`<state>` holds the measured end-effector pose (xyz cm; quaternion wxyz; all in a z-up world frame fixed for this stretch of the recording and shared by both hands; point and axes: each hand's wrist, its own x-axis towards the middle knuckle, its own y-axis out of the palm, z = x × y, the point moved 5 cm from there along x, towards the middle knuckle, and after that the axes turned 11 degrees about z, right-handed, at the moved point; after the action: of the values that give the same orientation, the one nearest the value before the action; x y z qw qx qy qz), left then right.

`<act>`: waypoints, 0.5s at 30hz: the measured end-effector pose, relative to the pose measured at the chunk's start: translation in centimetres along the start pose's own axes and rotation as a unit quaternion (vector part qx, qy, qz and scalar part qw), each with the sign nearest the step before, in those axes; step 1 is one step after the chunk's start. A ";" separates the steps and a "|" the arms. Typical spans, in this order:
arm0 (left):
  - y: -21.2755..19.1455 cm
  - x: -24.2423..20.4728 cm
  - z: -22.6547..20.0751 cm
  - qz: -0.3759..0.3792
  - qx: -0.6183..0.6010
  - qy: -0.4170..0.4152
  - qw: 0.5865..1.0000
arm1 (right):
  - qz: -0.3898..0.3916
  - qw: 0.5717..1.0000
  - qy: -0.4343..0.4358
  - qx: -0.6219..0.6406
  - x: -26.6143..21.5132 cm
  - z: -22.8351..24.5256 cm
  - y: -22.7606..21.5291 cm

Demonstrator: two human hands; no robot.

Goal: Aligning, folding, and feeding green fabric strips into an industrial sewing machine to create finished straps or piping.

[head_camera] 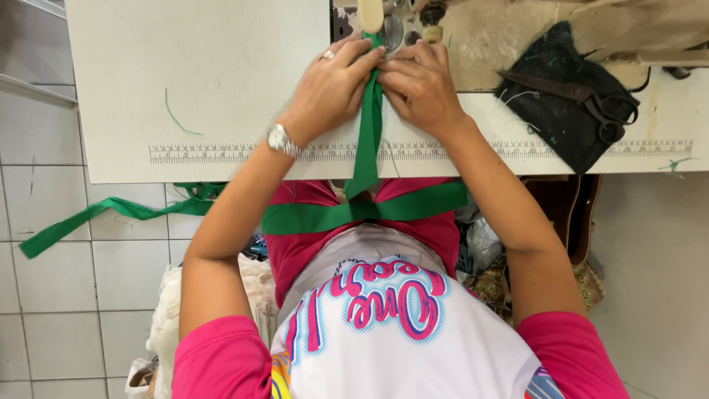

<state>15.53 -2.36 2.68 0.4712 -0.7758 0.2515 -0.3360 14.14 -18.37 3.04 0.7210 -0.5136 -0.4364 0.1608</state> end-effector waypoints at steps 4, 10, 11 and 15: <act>0.7 -4.1 -4.8 0.079 0.046 -0.215 0.972 | 0.021 0.999 0.021 0.039 -0.9 -0.7 1.6; 2.9 -7.1 -3.1 -0.008 -0.667 -0.250 0.702 | 0.009 0.993 0.021 0.113 -0.5 -0.4 0.1; 3.0 -7.9 -3.5 -0.010 -0.667 -0.251 0.701 | 0.011 0.993 0.019 0.114 -0.7 -0.2 -0.5; 5.9 -12.6 -7.9 0.007 -0.841 -0.254 0.479 | 0.024 0.984 0.086 0.153 -1.9 -0.2 -2.0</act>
<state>0.96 -0.38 -3.63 -0.3606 -0.8509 0.2884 0.2504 12.79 -20.58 3.93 0.8217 -0.4196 -0.3309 0.1983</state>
